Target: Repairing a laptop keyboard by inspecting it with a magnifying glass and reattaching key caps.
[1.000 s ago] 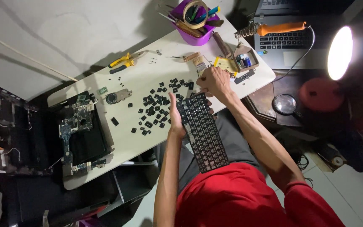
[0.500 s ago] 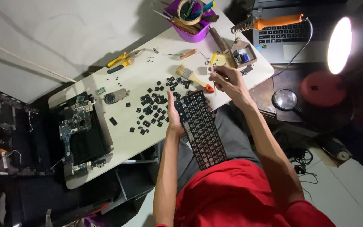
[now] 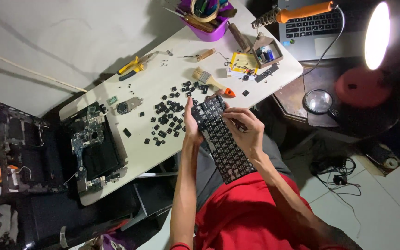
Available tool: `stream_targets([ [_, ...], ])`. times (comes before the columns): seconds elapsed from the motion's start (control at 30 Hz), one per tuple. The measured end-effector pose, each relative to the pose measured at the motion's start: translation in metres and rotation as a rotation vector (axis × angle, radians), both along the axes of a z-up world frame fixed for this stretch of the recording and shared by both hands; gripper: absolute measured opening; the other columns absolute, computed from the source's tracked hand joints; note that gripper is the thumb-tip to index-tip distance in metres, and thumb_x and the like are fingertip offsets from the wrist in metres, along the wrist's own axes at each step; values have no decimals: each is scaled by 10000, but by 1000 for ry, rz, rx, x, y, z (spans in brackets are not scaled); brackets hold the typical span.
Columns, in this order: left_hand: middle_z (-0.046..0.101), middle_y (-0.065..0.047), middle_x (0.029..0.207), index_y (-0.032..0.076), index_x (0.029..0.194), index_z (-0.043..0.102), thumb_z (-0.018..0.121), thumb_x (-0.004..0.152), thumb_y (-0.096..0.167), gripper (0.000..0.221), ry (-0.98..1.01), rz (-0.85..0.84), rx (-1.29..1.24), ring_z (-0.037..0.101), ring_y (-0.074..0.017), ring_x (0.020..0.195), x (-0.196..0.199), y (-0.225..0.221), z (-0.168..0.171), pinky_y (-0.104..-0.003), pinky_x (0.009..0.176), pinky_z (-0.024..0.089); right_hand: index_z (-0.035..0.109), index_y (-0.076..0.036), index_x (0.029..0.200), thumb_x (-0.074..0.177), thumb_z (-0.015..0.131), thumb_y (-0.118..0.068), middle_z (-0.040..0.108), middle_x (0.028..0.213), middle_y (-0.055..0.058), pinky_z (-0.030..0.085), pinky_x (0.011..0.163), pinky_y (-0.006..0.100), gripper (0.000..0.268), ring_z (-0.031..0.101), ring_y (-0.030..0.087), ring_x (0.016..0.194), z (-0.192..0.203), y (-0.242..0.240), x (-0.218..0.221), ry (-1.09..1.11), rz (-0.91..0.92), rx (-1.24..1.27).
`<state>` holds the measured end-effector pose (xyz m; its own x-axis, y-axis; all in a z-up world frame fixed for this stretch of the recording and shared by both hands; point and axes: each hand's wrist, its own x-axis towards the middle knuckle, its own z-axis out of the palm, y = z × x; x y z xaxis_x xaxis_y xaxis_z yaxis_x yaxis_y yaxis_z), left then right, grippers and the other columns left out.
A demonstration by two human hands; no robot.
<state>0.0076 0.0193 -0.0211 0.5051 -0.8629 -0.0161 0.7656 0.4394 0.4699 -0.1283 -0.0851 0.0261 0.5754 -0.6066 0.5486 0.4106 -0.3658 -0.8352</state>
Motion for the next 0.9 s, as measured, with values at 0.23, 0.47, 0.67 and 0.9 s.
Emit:
stream_targets([
  [0.23,613,-351,1325,66,1571,393,354,938,789,961,-22,-56,3,647,-415,1205,2,-3,-11,-487,1031,527,809,-91,1008,878,810,-28,771,918,95,600,708,350,145,761,257,812,-13,-3,1,51,-84,-120],
  [0.47,550,-294,1450,54,1544,464,299,926,871,1037,-55,-110,126,561,-392,1338,-24,-5,31,-459,1153,418,622,0,1308,1037,520,5,577,847,223,519,653,515,290,637,418,738,-1,-23,-10,230,15,-143],
  [0.67,486,-270,1516,75,1562,444,229,878,891,1086,-259,-130,433,436,-408,1429,-60,-15,105,-486,1180,355,693,1,796,963,745,-155,648,582,106,444,571,286,234,576,116,597,-57,-54,-8,376,331,247],
  [0.9,1,-181,1714,190,1667,64,301,875,877,1076,-378,121,967,34,-389,1569,-8,-7,31,-538,1273,23,690,-71,811,923,772,-127,616,658,-14,540,504,221,149,649,76,563,-78,-50,0,337,316,834],
])
